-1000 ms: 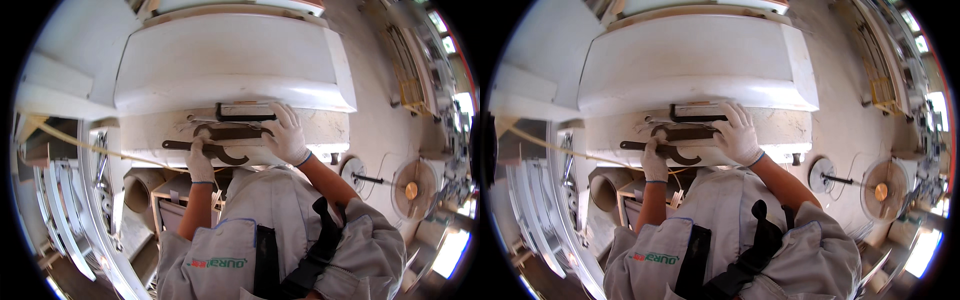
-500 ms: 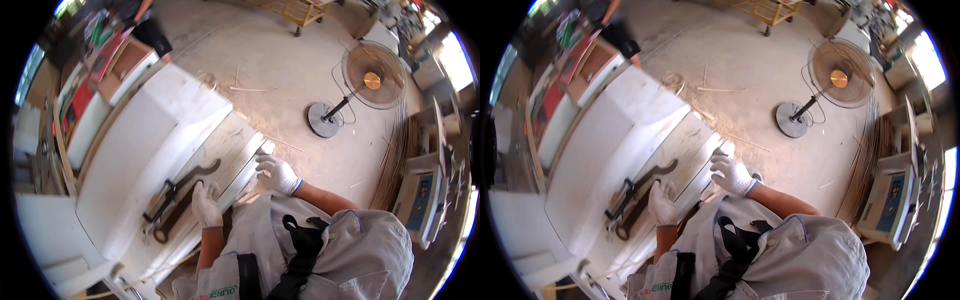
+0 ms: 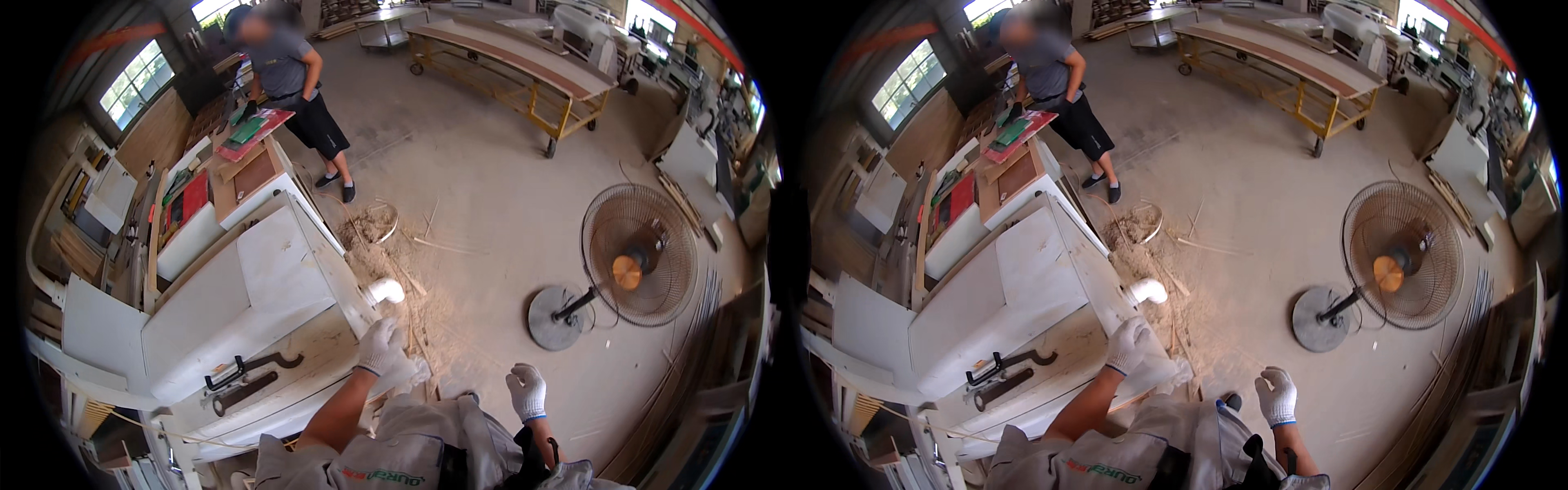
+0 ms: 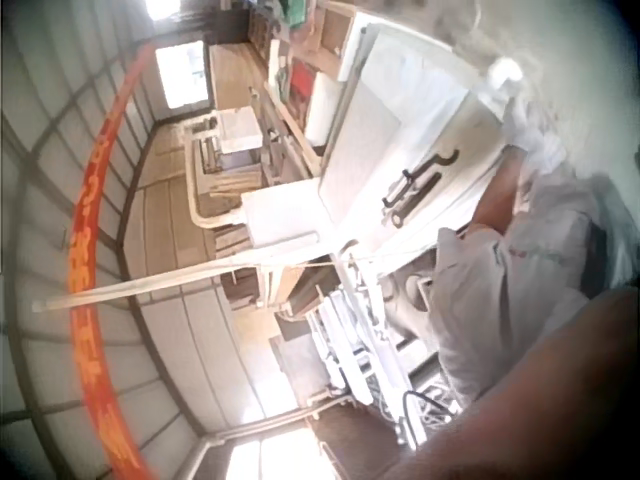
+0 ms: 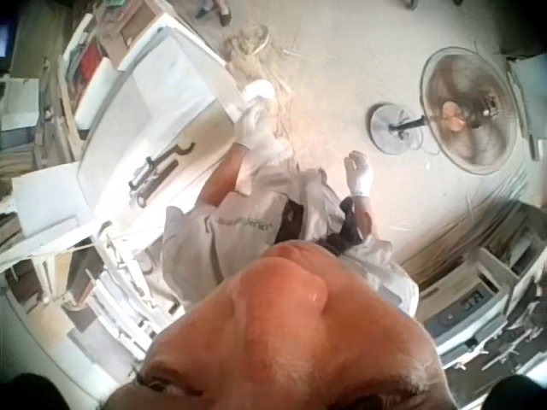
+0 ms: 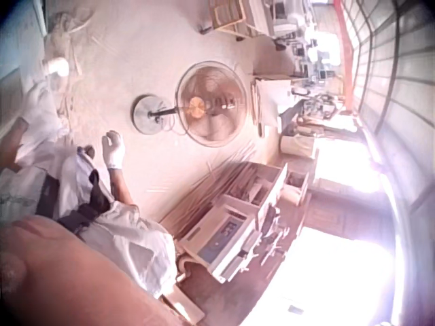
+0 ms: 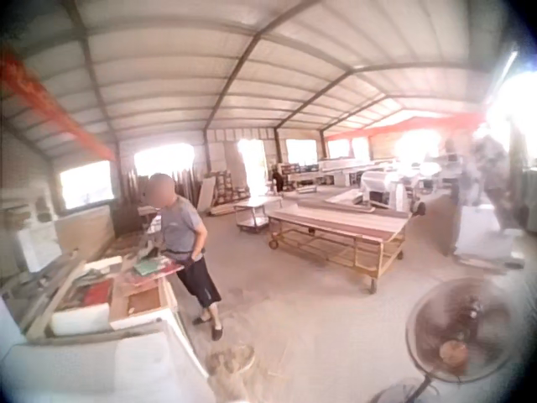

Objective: The person operates a large industrial woodworking machine, placing a large board onto the machine bed and adjusting it. They then use a wrench to tighten a component inside the machine's internal compartment before resuming the operation of the board.

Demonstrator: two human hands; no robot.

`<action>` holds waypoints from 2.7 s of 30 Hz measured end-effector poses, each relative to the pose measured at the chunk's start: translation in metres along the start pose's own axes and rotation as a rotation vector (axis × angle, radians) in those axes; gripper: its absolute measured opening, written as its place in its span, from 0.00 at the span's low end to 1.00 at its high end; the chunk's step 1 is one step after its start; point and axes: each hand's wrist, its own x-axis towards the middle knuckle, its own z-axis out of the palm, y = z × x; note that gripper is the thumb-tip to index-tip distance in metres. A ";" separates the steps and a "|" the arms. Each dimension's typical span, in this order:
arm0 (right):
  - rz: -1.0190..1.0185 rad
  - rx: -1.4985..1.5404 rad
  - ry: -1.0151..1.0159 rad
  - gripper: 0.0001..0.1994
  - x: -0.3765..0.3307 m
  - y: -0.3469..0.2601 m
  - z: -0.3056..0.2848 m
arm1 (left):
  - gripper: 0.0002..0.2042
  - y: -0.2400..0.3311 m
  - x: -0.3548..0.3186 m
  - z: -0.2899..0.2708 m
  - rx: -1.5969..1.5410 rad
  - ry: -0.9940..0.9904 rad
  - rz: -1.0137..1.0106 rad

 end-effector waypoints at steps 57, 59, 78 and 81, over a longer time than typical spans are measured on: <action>0.381 -0.845 -0.825 0.12 1.689 0.056 0.375 | 0.11 -0.259 1.661 0.338 0.231 -0.604 -0.237; 0.589 -0.691 -0.782 0.12 1.722 0.024 0.404 | 0.09 -0.242 1.751 0.279 -0.376 -0.124 -0.554; -0.290 -0.142 -0.464 0.09 2.397 -0.631 1.056 | 0.17 -0.535 1.642 0.091 0.434 -0.483 -1.302; -0.293 0.031 -0.593 0.10 2.365 -0.704 1.196 | 0.17 -0.576 1.677 0.045 0.249 -0.389 -1.376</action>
